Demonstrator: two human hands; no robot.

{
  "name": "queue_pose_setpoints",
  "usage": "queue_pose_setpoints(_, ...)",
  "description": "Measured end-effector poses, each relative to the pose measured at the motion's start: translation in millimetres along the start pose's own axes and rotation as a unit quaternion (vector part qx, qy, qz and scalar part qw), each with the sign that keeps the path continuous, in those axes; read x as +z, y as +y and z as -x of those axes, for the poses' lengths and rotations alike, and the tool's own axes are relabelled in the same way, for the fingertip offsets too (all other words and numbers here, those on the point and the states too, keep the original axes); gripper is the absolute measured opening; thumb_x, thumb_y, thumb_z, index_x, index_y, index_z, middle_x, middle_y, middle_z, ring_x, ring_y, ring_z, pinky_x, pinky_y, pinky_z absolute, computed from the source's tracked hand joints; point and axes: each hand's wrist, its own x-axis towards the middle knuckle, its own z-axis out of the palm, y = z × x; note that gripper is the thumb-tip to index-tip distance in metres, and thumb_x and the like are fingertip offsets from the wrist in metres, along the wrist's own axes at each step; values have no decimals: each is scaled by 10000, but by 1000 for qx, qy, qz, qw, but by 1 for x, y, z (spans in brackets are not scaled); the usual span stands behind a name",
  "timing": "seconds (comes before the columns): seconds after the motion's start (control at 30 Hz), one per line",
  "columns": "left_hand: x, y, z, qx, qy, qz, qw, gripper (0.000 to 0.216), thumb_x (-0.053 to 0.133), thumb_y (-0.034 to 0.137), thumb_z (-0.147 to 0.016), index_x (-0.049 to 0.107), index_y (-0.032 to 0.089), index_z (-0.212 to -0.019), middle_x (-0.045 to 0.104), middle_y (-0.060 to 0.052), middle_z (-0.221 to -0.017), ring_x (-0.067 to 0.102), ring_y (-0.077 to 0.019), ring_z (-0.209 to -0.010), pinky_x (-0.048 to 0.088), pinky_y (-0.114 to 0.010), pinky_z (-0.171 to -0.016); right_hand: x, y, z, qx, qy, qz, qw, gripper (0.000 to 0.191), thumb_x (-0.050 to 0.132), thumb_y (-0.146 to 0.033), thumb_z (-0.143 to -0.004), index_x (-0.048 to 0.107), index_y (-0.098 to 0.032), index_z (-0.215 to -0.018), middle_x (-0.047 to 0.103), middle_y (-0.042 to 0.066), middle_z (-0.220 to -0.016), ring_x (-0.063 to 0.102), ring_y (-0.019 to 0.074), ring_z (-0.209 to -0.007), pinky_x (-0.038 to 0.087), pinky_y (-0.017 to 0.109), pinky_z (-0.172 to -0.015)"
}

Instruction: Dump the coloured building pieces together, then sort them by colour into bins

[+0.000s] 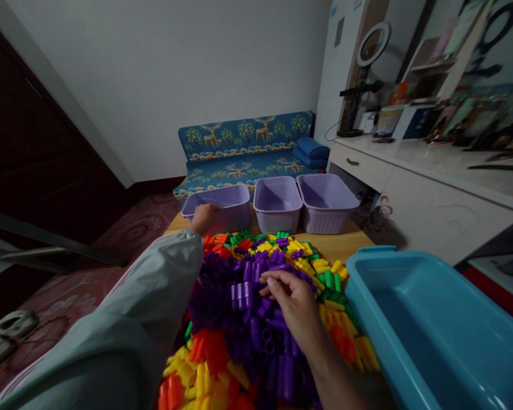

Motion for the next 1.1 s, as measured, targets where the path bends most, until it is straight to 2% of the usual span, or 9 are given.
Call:
queue_pose_setpoints(0.13, -8, -6, -3, 29, -31, -26, 999, 418, 474, 44, -695, 761, 158, -978, 741, -129, -934, 663, -275, -975, 453, -328, -896, 0, 1, -1, 1, 4, -7, 1000, 303, 567, -423, -879, 718, -176, -971, 756, 86, -904, 701, 200, -761, 518, 296, -676)
queue_pose_setpoints(0.37, -5, -8, -2, 29, -56, -60, 996, 327, 510, 42, -766, 734, 162, -972, 721, -124, -936, 644, -272, -1026, 461, -340, -911, 0, 1, -2, -3, 3, -22, 1000, 295, 592, -429, -860, 731, -186, -953, 753, 82, -921, 698, 195, -745, 521, 292, -671)
queue_pose_setpoints(0.47, -4, -8, -3, 19, -68, -70, 995, 207, 575, 190, -890, 670, 158, -1071, 674, -108, -1069, 628, -239, -1040, 498, -389, -911, 0, 1, -2, -2, 3, -18, 1000, 301, 591, -433, -864, 731, -187, -966, 754, 88, -931, 698, 202, -758, 523, 297, -673)
queue_pose_setpoints(0.57, -3, -9, -3, 12, -76, -78, 994, 333, 587, 365, -922, 592, 166, -1189, 610, -88, -1201, 616, -210, -1039, 536, -425, -882, 0, 0, -1, -1, 4, -17, 1000, 304, 604, -440, -855, 733, -185, -958, 754, 93, -931, 699, 210, -760, 524, 302, -670)
queue_pose_setpoints(0.67, -3, -7, 1, 10, -68, -80, 994, 239, 581, 231, -904, 652, 155, -1119, 661, -117, -1117, 630, -244, -1041, 504, -415, -919, 0, -1, -1, -1, 7, -17, 1000, 301, 606, -445, -851, 733, -188, -944, 754, 89, -922, 700, 211, -752, 523, 302, -668)
queue_pose_setpoints(0.73, -3, -5, 5, 12, -54, -78, 995, 262, 550, 107, -844, 701, 149, -1054, 698, -149, -1039, 641, -287, -1045, 467, -415, -955, 0, -1, -1, -2, 6, -18, 1000, 300, 606, -442, -851, 730, -187, -945, 754, 89, -923, 700, 208, -753, 522, 301, -671)
queue_pose_setpoints(0.9, -14, 11, 22, 50, -20, -74, 996, 432, 512, 68, -775, 681, 156, -1163, 661, -192, -1182, 583, -356, -1165, 363, -520, -1056, 0, -1, -1, -1, 1, -27, 1000, 299, 611, -438, -842, 722, -177, -937, 753, 97, -938, 703, 206, -750, 531, 302, -666)
queue_pose_setpoints(1.0, -26, 30, 42, 83, -11, -64, 994, 452, 538, 112, -789, 654, 177, -1221, 624, -170, -1259, 542, -331, -1217, 347, -502, -1085, 0, 1, -2, -1, 2, -26, 1000, 315, 611, -453, -837, 717, -175, -940, 751, 97, -937, 703, 206, -757, 538, 305, -671)
queue_pose_setpoints(1.1, -39, 54, 74, 140, -1, -40, 989, 415, 570, 160, -812, 654, 188, -1218, 616, -142, -1267, 546, -293, -1202, 372, -481, -1080, 0, 4, -3, 2, 2, -17, 1000, 340, 603, -467, -835, 716, -169, -955, 750, 98, -929, 702, 207, -759, 541, 305, -672)
